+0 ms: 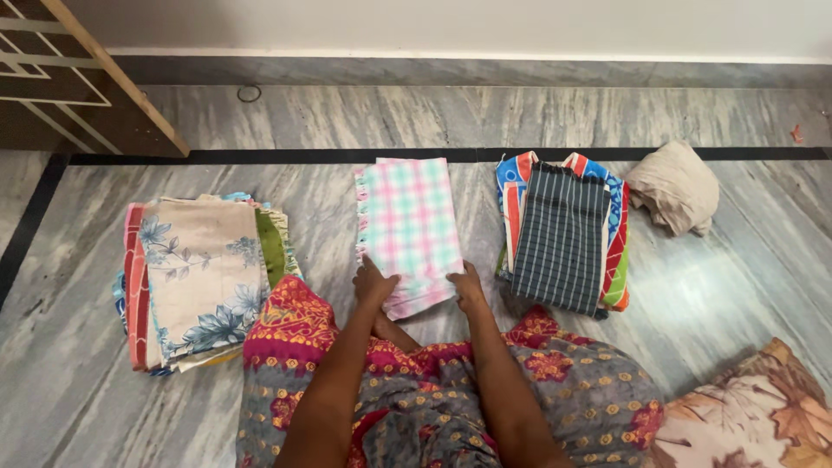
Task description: The person sits on the floor and folds various pieces of cloth and fabric by hand. They unfold, smooth, and fold each item into neat stacks, organizing them into piles on the floor.
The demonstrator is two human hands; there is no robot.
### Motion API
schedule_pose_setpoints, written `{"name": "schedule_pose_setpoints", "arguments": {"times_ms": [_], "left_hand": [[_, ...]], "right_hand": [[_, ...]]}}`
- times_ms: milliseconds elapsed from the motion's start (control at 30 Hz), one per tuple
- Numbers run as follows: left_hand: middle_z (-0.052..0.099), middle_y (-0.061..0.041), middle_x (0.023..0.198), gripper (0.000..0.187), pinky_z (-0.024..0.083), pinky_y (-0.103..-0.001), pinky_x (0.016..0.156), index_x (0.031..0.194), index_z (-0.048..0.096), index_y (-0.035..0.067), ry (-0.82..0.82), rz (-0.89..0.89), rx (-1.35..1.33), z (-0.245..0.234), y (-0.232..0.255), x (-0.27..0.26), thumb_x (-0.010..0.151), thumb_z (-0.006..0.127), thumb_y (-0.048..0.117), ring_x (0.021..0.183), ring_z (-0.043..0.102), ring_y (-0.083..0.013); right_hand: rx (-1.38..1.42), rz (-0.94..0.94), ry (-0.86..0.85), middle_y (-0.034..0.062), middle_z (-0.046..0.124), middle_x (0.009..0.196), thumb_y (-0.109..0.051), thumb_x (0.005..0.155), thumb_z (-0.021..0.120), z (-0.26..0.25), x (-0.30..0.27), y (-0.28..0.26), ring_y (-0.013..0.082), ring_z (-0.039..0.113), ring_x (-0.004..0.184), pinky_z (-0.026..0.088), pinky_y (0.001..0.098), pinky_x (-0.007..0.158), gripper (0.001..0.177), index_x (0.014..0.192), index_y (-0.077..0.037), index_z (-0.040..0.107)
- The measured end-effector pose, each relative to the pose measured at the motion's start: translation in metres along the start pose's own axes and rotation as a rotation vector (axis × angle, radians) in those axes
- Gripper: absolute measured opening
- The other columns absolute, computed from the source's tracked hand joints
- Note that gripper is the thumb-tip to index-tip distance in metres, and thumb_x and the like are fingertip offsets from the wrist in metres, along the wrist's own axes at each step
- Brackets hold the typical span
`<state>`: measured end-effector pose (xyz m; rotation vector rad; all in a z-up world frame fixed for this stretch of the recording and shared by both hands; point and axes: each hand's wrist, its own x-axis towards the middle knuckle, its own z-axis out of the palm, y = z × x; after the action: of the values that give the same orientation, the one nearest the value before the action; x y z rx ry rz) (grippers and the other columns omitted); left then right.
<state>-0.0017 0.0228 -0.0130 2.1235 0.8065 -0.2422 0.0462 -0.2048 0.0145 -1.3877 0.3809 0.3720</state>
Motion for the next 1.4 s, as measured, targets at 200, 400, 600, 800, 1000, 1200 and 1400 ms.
{"name": "schedule_pose_setpoints", "arguments": {"times_ms": [200,400,600,800,1000,1200,1400], "left_hand": [[0.048,-0.032,0.150,0.116,0.051,-0.060,0.099,0.159,0.024,-0.003,-0.343,-0.184,-0.642,-0.035,0.028,-0.004,0.070,0.087,0.037,0.136,0.053,-0.0492],[0.037,-0.020,0.155,0.090,0.057,-0.051,0.096,0.158,0.029,0.016,-0.483,0.150,-0.852,-0.094,0.102,-0.058,0.082,0.077,0.016,0.137,0.051,-0.0401],[0.064,-0.031,0.123,0.067,0.064,-0.044,0.084,0.152,0.047,0.014,-0.596,0.388,-1.242,-0.106,0.214,-0.049,0.089,0.057,-0.004,0.107,0.069,-0.0373],[0.067,-0.019,0.125,0.044,0.061,-0.035,0.091,0.130,0.064,0.002,-0.279,0.934,-1.017,-0.098,0.353,-0.077,0.088,0.061,-0.012,0.109,0.069,-0.0260],[0.068,-0.010,0.134,0.044,0.061,-0.034,0.097,0.129,0.069,0.006,-0.289,1.097,-0.826,-0.079,0.415,-0.161,0.085,0.077,0.004,0.117,0.067,-0.0211],[0.073,-0.012,0.120,0.050,0.060,-0.035,0.077,0.132,0.066,0.011,-0.353,0.772,-0.253,0.010,0.333,-0.127,0.084,0.076,0.018,0.090,0.073,-0.0226],[0.075,-0.017,0.113,0.045,0.056,-0.039,0.079,0.117,0.076,0.007,-0.514,0.697,-0.071,0.050,0.180,-0.033,0.076,0.084,0.022,0.095,0.070,-0.0261]], "right_hand": [[0.016,-0.190,-0.247,0.0015,0.063,0.128,0.010,0.082,0.058,0.004,-0.051,-0.096,0.0152,0.066,0.097,0.057,0.0286,0.070,0.075,0.149,-0.020,0.045],[0.270,-0.407,-0.479,0.0121,0.068,0.123,0.006,0.092,0.059,-0.022,-0.109,-0.190,0.0183,0.068,0.099,0.058,0.0298,0.088,0.045,0.136,0.001,0.064],[0.472,-0.483,-0.345,0.0122,0.069,0.117,-0.012,0.097,0.060,-0.049,-0.093,-0.267,0.0205,0.071,0.098,0.060,0.0352,0.084,0.036,0.131,-0.002,0.061],[0.249,-0.721,-0.384,0.0156,0.072,0.116,-0.013,0.096,0.064,-0.104,-0.090,-0.380,0.0211,0.074,0.097,0.064,0.0333,0.084,0.036,0.131,-0.003,0.061],[-0.062,-1.074,-0.178,0.0077,0.069,0.123,-0.005,0.098,0.061,-0.216,-0.164,-0.406,0.0137,0.072,0.098,0.061,0.0262,0.076,0.041,0.138,0.001,0.062],[-0.686,-0.332,0.087,0.0148,0.072,0.102,-0.021,0.093,0.069,-0.288,-0.142,-0.302,0.0258,0.065,0.081,0.057,0.0402,0.068,0.056,0.147,-0.015,0.059],[-1.071,-0.078,-0.188,0.0112,0.073,0.125,-0.037,0.092,0.068,-0.283,-0.121,-0.226,0.0247,0.070,0.108,0.057,0.0412,0.089,0.061,0.149,-0.019,0.052]]}}
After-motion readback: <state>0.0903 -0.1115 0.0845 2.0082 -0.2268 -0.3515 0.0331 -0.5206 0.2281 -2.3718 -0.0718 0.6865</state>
